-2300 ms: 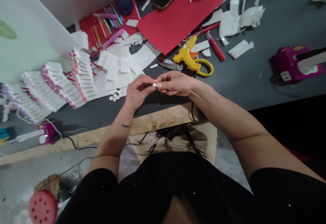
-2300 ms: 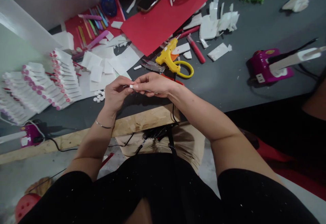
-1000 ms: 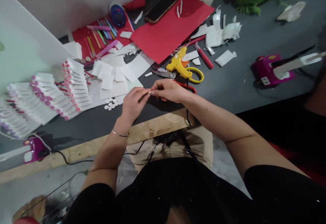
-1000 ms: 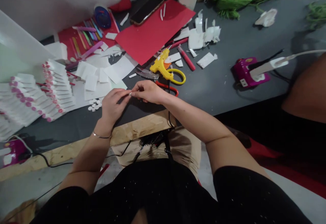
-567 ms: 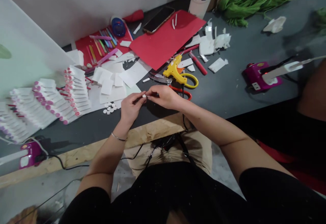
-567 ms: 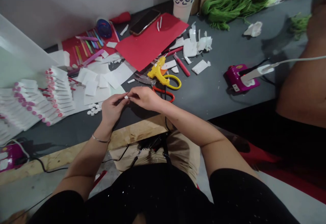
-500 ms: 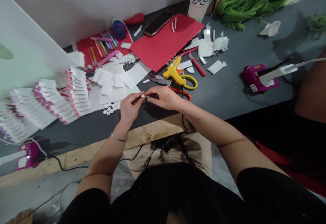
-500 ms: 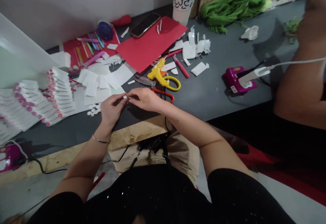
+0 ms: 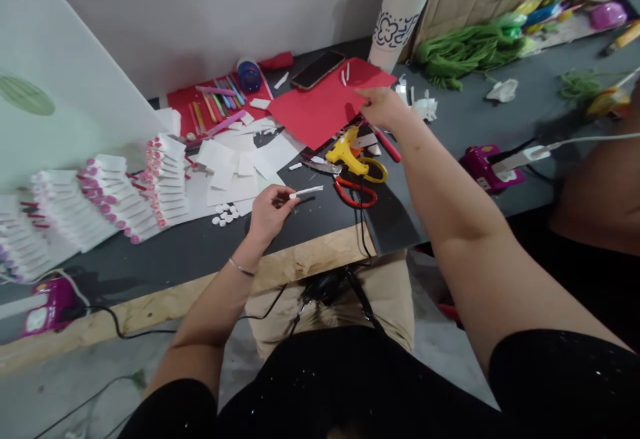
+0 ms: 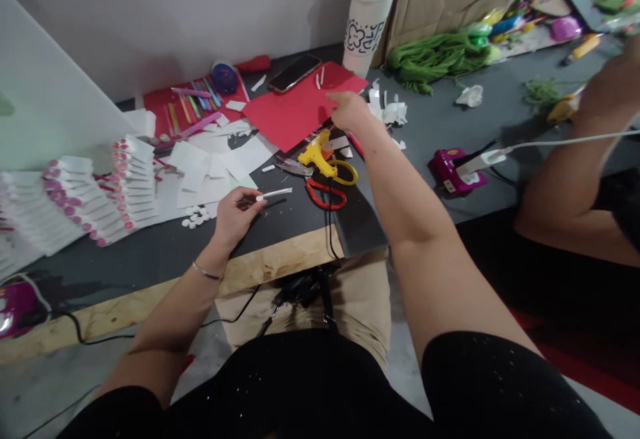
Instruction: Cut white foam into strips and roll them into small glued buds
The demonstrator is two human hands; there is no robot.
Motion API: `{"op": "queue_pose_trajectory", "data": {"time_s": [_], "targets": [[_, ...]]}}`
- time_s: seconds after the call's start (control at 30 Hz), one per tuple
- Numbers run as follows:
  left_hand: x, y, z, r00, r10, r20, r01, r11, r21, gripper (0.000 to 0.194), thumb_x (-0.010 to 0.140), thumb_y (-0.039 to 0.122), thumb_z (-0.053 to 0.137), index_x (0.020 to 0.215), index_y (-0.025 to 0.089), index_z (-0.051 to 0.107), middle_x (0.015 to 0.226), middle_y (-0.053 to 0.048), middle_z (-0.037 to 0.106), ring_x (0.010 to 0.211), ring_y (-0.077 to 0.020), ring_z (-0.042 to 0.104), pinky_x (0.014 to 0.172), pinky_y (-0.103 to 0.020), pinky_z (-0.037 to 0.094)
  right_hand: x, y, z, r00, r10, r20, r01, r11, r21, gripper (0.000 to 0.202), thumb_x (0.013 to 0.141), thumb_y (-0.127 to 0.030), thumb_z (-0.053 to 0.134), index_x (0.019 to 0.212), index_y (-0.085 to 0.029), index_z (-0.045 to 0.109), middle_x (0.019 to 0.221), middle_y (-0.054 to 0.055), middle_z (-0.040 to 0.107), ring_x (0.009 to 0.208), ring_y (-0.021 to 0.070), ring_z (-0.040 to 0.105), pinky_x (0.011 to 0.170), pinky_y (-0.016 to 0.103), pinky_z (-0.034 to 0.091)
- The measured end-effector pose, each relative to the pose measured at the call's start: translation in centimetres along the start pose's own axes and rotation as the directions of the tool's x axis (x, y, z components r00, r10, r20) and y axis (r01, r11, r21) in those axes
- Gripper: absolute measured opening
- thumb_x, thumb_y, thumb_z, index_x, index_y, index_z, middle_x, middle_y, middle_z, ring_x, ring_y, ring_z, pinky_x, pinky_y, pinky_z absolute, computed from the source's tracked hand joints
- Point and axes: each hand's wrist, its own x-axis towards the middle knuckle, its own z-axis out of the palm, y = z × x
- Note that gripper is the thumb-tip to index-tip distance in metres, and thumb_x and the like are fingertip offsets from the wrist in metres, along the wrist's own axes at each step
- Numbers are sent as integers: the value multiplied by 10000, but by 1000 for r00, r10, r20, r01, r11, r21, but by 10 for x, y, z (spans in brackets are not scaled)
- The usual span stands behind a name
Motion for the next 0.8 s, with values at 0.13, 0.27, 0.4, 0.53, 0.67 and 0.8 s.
{"op": "queue_pose_trajectory", "data": {"time_s": [0.13, 0.27, 0.4, 0.53, 0.67, 0.8], "targets": [[0, -2, 0, 1000, 28, -4, -28, 999, -20, 148, 821, 331, 803, 856, 208, 727, 758, 23, 682, 589, -91, 597, 562, -210, 491, 3, 1, -6, 991, 84, -102, -88, 996, -30, 578, 986, 91, 450, 1559, 38, 500, 1548, 274, 636, 1293, 201, 656, 1173, 409, 471], [-1, -2, 2, 996, 93, 17, -93, 995, -21, 117, 819, 304, 811, 838, 214, 739, 784, 14, 698, 585, -83, 560, 575, -206, 491, 3, 16, -15, 974, 192, -120, -199, 979, -48, 284, 935, 63, 555, 1171, 80, 712, 1420, 342, 689, 1346, 284, 647, 1172, 492, 415], [0, -2, 2, 994, 110, 10, -110, 994, -9, 102, 830, 292, 805, 837, 212, 741, 794, 11, 700, 603, -86, 572, 576, -200, 487, 12, 17, -10, 964, 231, -132, -230, 973, 24, 189, 923, -29, 537, 774, -25, 653, 1233, 227, 776, 1269, 222, 691, 1051, 408, 445], [1, -5, 2, 996, 88, 6, -88, 996, -17, 129, 836, 316, 813, 846, 209, 740, 772, 25, 684, 564, -77, 539, 553, -201, 464, 21, 11, -5, 953, 278, -120, -262, 956, 134, 321, 908, -90, 600, 609, -142, 494, 1038, 137, 789, 1079, 139, 703, 913, 344, 468], [1, -5, 4, 993, 114, 35, -115, 993, 14, 116, 860, 305, 813, 859, 211, 744, 779, 18, 682, 567, -81, 538, 558, -207, 467, 30, 9, 3, 946, 316, -75, -290, 926, 241, 175, 835, -65, 776, 744, -49, 628, 1087, 114, 767, 1160, 156, 663, 991, 348, 462], [0, -7, 6, 988, 149, 48, -151, 987, 50, 86, 879, 274, 805, 879, 213, 744, 797, 13, 683, 591, -85, 554, 575, -206, 480, 38, 3, 4, 958, 276, -81, -201, 843, 498, 322, 1038, -239, 736, 1260, -15, 673, 1284, 182, 719, 1096, 220, 720, 1000, 503, 578]]}}
